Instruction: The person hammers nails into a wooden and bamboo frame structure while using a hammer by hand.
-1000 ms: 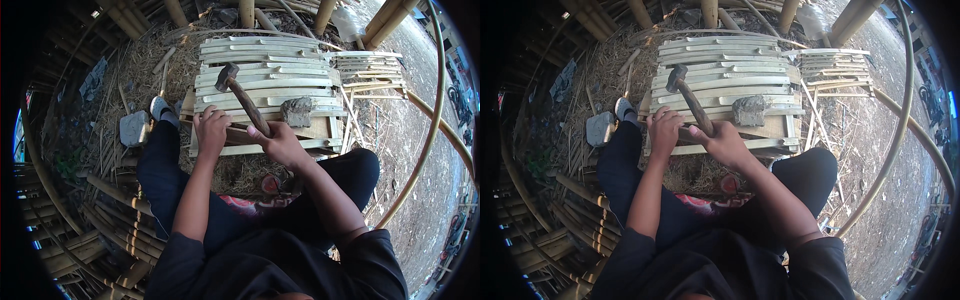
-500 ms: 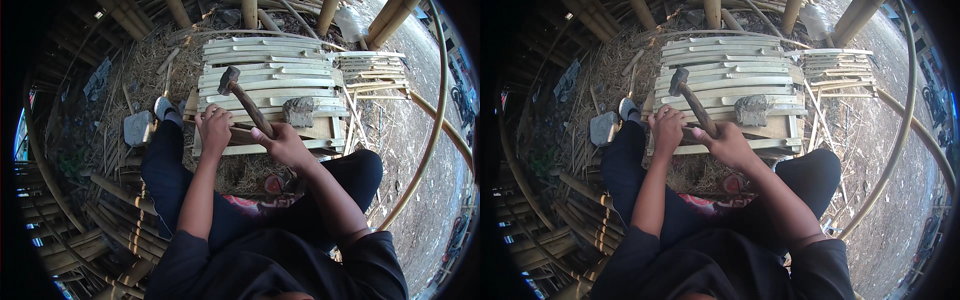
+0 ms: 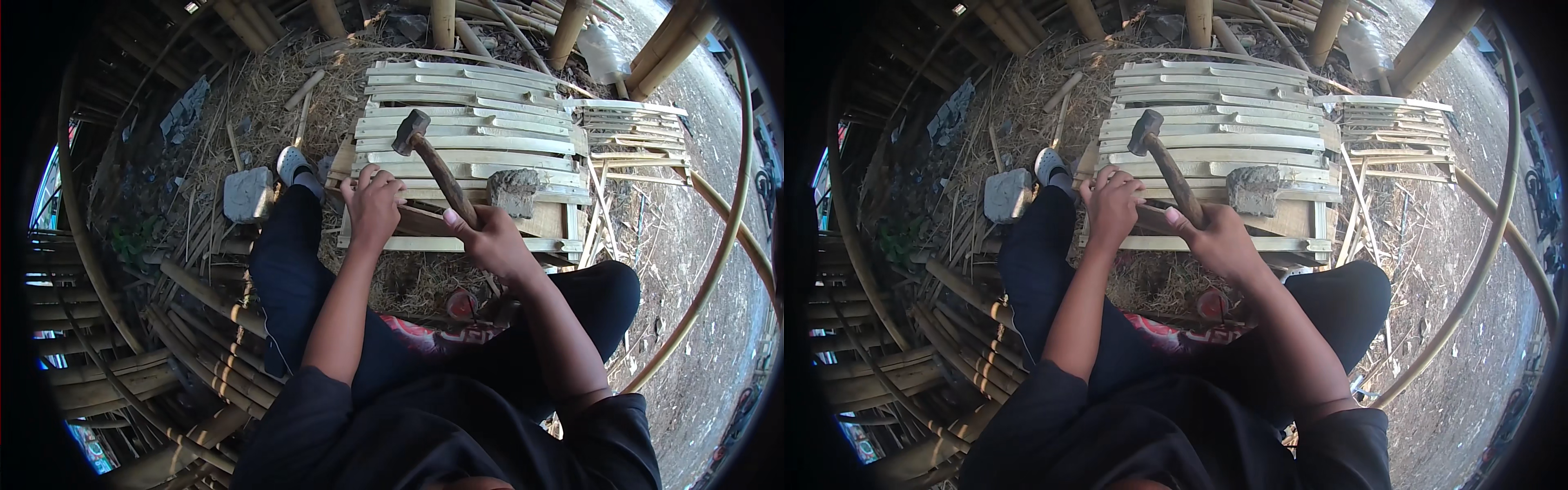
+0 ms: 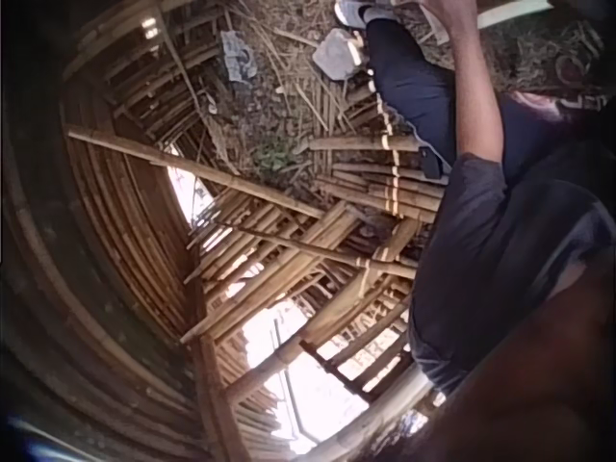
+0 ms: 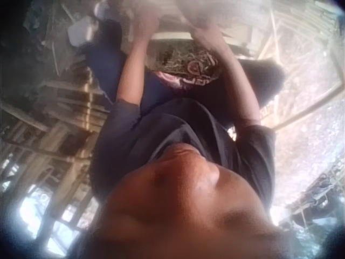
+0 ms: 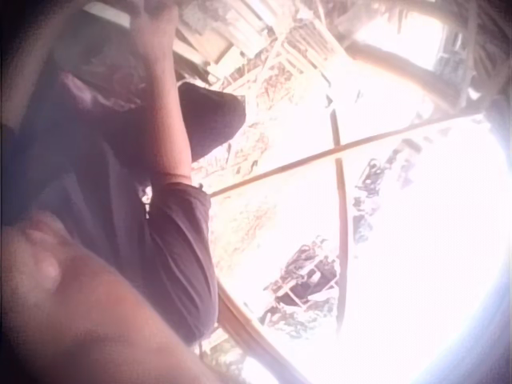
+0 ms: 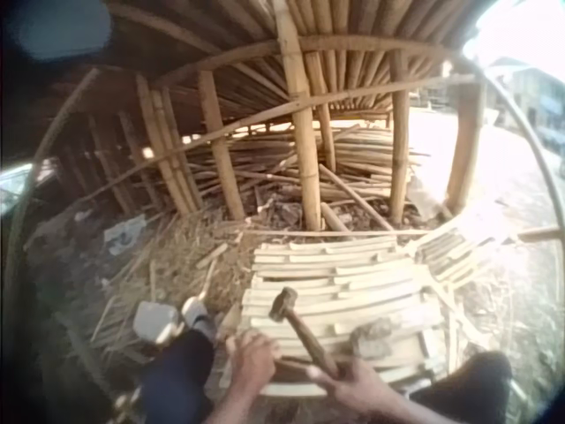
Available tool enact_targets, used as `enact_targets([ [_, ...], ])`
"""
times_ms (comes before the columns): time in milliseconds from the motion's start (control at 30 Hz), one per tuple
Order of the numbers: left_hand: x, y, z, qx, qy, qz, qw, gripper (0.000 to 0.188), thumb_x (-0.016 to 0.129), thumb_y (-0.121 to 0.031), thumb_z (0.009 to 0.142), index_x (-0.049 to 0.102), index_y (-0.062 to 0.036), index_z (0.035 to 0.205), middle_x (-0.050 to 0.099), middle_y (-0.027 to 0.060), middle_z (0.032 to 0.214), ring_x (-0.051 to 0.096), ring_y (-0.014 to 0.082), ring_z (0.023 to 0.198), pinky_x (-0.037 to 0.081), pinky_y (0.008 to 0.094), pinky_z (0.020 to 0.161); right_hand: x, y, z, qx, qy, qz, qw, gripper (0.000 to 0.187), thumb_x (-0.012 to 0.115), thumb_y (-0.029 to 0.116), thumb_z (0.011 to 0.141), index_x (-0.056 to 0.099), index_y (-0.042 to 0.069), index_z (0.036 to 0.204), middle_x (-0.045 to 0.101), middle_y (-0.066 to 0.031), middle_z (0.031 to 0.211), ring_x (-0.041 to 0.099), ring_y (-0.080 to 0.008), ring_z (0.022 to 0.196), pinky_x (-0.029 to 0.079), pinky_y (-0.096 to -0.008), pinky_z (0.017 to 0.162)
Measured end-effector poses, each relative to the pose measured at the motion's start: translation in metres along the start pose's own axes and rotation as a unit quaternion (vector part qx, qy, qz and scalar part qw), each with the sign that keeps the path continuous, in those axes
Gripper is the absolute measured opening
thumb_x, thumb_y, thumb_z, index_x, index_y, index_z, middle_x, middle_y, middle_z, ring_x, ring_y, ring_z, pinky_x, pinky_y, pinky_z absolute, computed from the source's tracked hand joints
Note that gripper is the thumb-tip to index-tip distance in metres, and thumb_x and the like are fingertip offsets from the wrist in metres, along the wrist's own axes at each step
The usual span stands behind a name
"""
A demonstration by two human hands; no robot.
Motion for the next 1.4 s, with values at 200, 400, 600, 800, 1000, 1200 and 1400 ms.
enact_targets([
  [200,-0.005,0.004,0.000,-0.014,-0.014,-0.018,1.000,0.019,0.080,-0.006,0.072,0.077,-0.0142,0.089,0.067,-0.0024,0.097,0.055,0.0227,0.119,0.029,0.0504,0.098,0.000,-0.002,0.000,0.001,0.005,-0.012,1.000,0.067,0.064,0.059,0.094,0.065,-0.007,0.085,0.058,-0.0104,0.064,0.056,-0.0185,0.064,0.047,-0.0408,0.063],
  [400,-0.008,0.013,-0.002,-0.011,-0.016,-0.016,1.000,0.022,0.081,-0.007,0.070,0.078,-0.0134,0.091,0.068,-0.0005,0.098,0.055,0.0229,0.116,0.028,0.0489,0.098,-0.001,-0.005,0.000,0.008,0.003,-0.024,1.000,0.069,0.064,0.060,0.093,0.065,-0.008,0.086,0.059,-0.0121,0.065,0.058,-0.0199,0.066,0.048,-0.0413,0.065],
  [600,-0.014,0.001,-0.006,-0.024,-0.024,-0.006,0.999,0.032,0.081,-0.009,0.072,0.076,-0.0130,0.104,0.067,-0.0002,0.110,0.058,0.0224,0.111,0.031,0.0478,0.097,0.001,-0.007,0.003,0.022,0.003,0.004,1.000,0.069,0.063,0.060,0.094,0.067,-0.009,0.090,0.062,-0.0127,0.068,0.060,-0.0195,0.069,0.049,-0.0404,0.067],
  [800,0.002,-0.072,-0.024,0.071,0.106,-0.108,0.986,0.033,0.064,-0.010,0.088,0.067,-0.0070,0.121,0.065,0.0070,0.125,0.055,0.0241,0.126,0.038,0.0473,0.098,-0.001,-0.002,0.000,0.022,0.009,0.084,0.996,0.053,0.067,0.051,0.096,0.065,-0.001,0.087,0.046,0.0034,0.059,0.043,-0.0068,0.050,0.035,-0.0277,0.046],
  [1000,0.031,-0.098,-0.053,0.047,0.211,0.000,0.976,0.058,0.047,-0.031,0.096,0.049,0.0021,0.143,0.041,0.0173,0.158,0.031,0.0285,0.151,0.010,0.0700,0.118,-0.004,-0.009,0.004,0.009,-0.019,0.085,0.996,0.058,0.066,0.051,0.096,0.063,-0.003,0.075,0.051,-0.0012,0.057,0.045,-0.0102,0.055,0.038,-0.0326,0.051],
  [1200,0.015,-0.074,-0.032,0.022,0.026,0.008,0.999,0.048,0.058,-0.011,0.088,0.060,0.0006,0.134,0.054,0.0163,0.143,0.045,0.0320,0.139,0.028,0.0591,0.116,-0.007,0.001,-0.003,0.032,-0.016,0.074,0.997,0.059,0.066,0.053,0.096,0.062,-0.002,0.075,0.050,-0.0005,0.058,0.044,-0.0098,0.056,0.037,-0.0327,0.051],
  [1400,0.007,-0.032,-0.002,0.022,-0.048,-0.103,0.993,0.026,0.066,0.005,0.076,0.073,-0.0027,0.100,0.067,0.0104,0.098,0.062,0.0318,0.098,0.051,0.0430,0.086,-0.004,-0.004,0.000,0.033,-0.008,0.045,0.998,0.060,0.065,0.055,0.096,0.062,-0.003,0.077,0.050,-0.0011,0.061,0.045,-0.0111,0.060,0.039,-0.0339,0.054],
])
Point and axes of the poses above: each hand's wrist, its own z-axis towards the middle knuckle, its own x-axis out of the palm, y = z × x, the point moved 6 cm from there along z, towards the middle knuckle
